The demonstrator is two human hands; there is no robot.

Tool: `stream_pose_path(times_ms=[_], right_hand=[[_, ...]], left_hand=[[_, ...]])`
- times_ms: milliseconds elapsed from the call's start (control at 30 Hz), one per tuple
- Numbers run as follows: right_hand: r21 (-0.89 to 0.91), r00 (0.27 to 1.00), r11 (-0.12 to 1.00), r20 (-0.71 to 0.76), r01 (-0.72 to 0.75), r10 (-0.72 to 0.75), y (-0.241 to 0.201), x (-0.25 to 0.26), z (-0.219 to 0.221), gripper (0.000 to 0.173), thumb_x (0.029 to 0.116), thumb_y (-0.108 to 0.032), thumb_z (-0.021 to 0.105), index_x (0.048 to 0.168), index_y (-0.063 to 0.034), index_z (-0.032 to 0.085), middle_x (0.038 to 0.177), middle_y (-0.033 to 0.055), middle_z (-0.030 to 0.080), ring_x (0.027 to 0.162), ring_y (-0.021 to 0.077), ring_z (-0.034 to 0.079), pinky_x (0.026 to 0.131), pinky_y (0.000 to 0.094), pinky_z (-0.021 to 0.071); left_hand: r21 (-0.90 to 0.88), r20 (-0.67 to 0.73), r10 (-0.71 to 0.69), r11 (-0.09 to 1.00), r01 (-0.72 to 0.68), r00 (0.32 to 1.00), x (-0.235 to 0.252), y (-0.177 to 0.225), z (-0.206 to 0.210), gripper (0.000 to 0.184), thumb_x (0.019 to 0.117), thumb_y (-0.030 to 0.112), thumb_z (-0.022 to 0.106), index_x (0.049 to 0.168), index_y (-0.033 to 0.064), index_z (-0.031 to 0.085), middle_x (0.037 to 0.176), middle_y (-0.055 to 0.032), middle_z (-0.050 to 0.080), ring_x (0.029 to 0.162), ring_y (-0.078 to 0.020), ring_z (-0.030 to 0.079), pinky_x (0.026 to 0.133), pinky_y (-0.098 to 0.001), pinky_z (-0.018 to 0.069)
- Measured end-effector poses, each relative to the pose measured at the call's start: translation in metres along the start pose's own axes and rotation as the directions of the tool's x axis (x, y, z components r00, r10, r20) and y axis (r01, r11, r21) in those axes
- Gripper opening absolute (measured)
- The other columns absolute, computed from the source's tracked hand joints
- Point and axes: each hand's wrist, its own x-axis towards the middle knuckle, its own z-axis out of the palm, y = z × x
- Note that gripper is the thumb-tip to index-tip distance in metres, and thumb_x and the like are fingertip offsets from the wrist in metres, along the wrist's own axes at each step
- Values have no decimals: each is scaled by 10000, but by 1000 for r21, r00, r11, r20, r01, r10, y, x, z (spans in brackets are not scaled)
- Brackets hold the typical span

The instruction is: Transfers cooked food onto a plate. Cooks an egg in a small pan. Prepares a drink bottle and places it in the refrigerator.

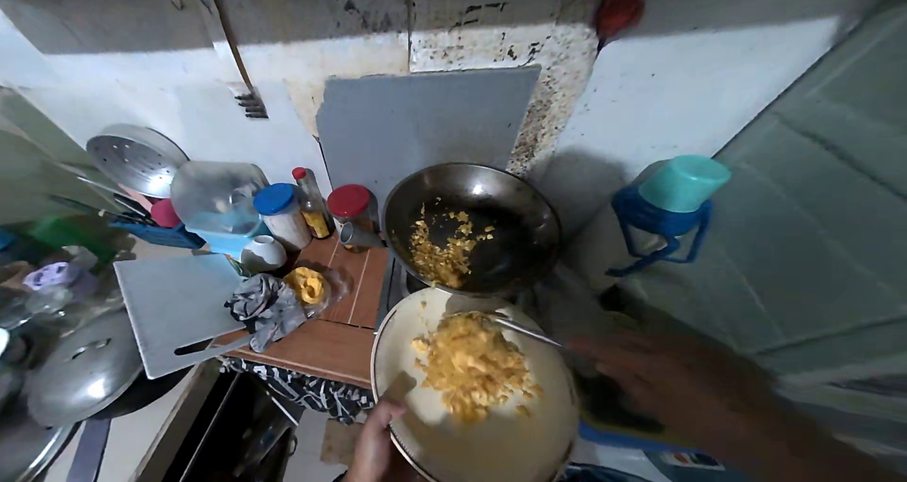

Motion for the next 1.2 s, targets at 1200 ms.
stream_pose_path(times_ms=[1200], right_hand=[[-84, 814, 933, 465, -350, 347, 6, 139, -21, 334, 1074, -155, 524, 1381, -109, 647, 1214, 208, 692, 1124, 402, 650, 979, 580, 490]], left_hand=[[-72, -140, 62, 995, -73, 988, -20, 24, -10, 311, 896, 82, 382, 1146, 81, 566, 965, -97, 749, 881, -200, 745, 760, -406, 627]])
